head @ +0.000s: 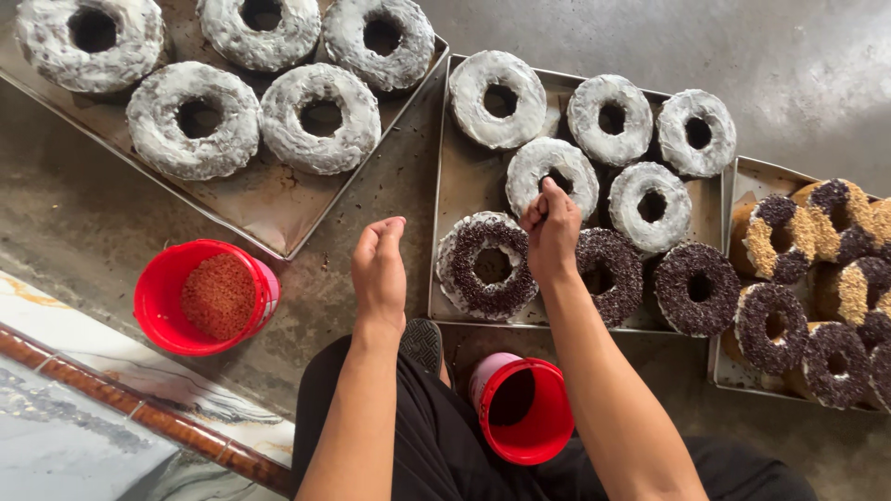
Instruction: The person sits on the floor and decorates donuts by sprinkling dark granules from a red bucket onto their surfaces. They handle each donut individually, rotate them, and press the topping into place before returning them to the tray.
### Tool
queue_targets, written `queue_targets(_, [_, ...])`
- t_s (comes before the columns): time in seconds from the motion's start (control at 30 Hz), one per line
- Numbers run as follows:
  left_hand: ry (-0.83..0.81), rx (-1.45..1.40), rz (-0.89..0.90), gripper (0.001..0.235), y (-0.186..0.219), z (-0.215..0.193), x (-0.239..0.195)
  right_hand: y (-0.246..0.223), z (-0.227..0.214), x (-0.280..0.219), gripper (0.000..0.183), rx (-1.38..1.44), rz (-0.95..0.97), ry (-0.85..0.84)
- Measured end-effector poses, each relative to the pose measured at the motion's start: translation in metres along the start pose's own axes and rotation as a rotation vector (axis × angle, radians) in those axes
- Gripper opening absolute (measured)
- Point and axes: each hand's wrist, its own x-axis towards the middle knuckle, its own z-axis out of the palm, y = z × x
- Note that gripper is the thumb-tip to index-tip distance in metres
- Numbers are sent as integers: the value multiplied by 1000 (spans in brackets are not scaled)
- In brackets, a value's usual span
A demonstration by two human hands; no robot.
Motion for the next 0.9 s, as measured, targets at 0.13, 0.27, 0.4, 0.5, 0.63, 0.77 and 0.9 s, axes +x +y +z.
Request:
queue_targets(0.13, [21,25,-38,30,0,-1,0,6,20,5,38,-56,4,-72])
queue_targets(0.27, [15,6,-32,29,1,0,0,15,38,2,37,-103,54,-114])
queue_targets(0.4, [24,21,-46,30,2,-1,0,25,48,-6,43,-31,92,-194])
queue_targets(0.5, [21,22,-43,30,2,-1,-1,28,47,-13,50,-38,70,-269])
queue_targets(0.63, [15,-6,-37,30,3,-1,0,24,55,-21,52,8,73,-288])
queue_targets(0.77, [19,-29,-26,28,1,-2,2,-10,47,-53,43,63,212,-190])
queue_targets(0.9, [32,1,31,27,-3,-3,4,-53,-6,-137,25,-273,395,-199])
